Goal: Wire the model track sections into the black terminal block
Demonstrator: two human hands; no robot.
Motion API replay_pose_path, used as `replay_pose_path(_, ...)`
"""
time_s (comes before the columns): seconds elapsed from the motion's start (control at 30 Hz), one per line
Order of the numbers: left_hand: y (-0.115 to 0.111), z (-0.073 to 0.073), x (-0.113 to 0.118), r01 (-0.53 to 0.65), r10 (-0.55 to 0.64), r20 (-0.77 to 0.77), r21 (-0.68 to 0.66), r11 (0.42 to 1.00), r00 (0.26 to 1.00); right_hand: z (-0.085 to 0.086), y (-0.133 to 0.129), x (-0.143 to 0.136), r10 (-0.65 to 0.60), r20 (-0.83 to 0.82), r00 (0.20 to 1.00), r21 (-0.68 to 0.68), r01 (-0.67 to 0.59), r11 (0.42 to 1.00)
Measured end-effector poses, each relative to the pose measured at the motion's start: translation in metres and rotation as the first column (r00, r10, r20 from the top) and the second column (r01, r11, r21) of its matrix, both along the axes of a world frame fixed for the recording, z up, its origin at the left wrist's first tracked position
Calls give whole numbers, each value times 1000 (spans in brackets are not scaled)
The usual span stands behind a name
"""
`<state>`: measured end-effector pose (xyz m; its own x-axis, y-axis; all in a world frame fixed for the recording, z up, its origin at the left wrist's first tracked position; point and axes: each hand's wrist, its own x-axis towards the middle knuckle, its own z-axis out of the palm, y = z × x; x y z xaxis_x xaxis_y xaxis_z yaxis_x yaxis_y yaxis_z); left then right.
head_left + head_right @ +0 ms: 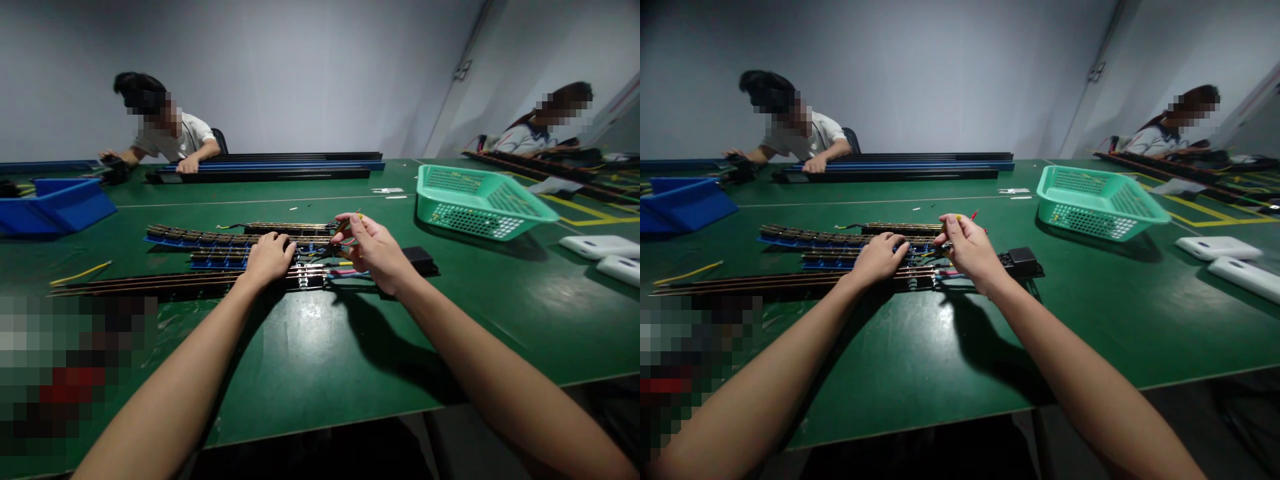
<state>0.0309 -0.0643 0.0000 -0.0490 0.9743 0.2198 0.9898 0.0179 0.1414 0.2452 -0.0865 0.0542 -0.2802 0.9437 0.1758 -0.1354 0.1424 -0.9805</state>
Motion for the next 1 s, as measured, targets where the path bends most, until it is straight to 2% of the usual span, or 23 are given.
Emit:
replay_pose_path(0.07, -1, 1, 1, 1, -1, -10, -5, 1000, 1000, 7, -1, 9, -22, 16, 1000, 27, 21, 999)
replay_pose_path(0.17, -2, 1, 1, 3, -3, -26, -3, 1000, 1000, 19, 0, 26, -120, 45, 992, 116, 114, 987)
replay_pose_path(0.27, -2, 0, 1, 10, -9, -29, 1, 1000, 1000, 22, 8, 39, -201, 72, 977, 135, 190, 973)
replay_pose_path(0.43, -1, -1, 1, 16, -16, -33, 6, 1000, 999, 2, 31, 43, -214, 99, 972, 77, 206, 975)
replay_pose_path(0.53, -1, 0, 2, 11, -11, -40, 0, 1000, 999, -10, 38, 40, -248, 226, 942, 203, 203, 958)
replay_pose_path(0.6, -1, 0, 2, 10, -10, -44, -3, 1000, 999, -14, 37, 38, -291, 375, 880, 351, 156, 923)
replay_pose_path(0.67, -1, -1, 1, 12, -12, -48, -1, 1000, 999, -15, 32, 35, -313, 517, 797, 483, 31, 875)
replay_pose_path(0.73, -1, -1, 1, 14, -14, -53, 5, 1000, 999, -14, 25, 32, -306, 617, 725, 541, -109, 834)
replay_pose_path(0.77, 0, -1, 1, 13, -13, -55, 8, 1000, 998, -13, 23, 30, -311, 639, 703, 553, -140, 821)
replay_pose_path(0.8, 0, -1, 0, 12, -12, -57, 9, 1000, 998, -13, 21, 29, -331, 640, 694, 561, -127, 818)
replay_pose_path(0.87, 0, -1, 0, 14, -13, -56, 7, 1000, 998, -12, 22, 29, -398, 579, 712, 548, 22, 836)
replay_pose_path(0.93, 0, -1, 0, 14, -14, -53, 5, 1000, 999, -10, 27, 32, -434, 453, 779, 463, 210, 861)
replay_pose_path(1.0, 0, -1, 1, 13, -13, -51, 4, 1000, 999, -5, 32, 36, -423, 285, 860, 345, 320, 882)
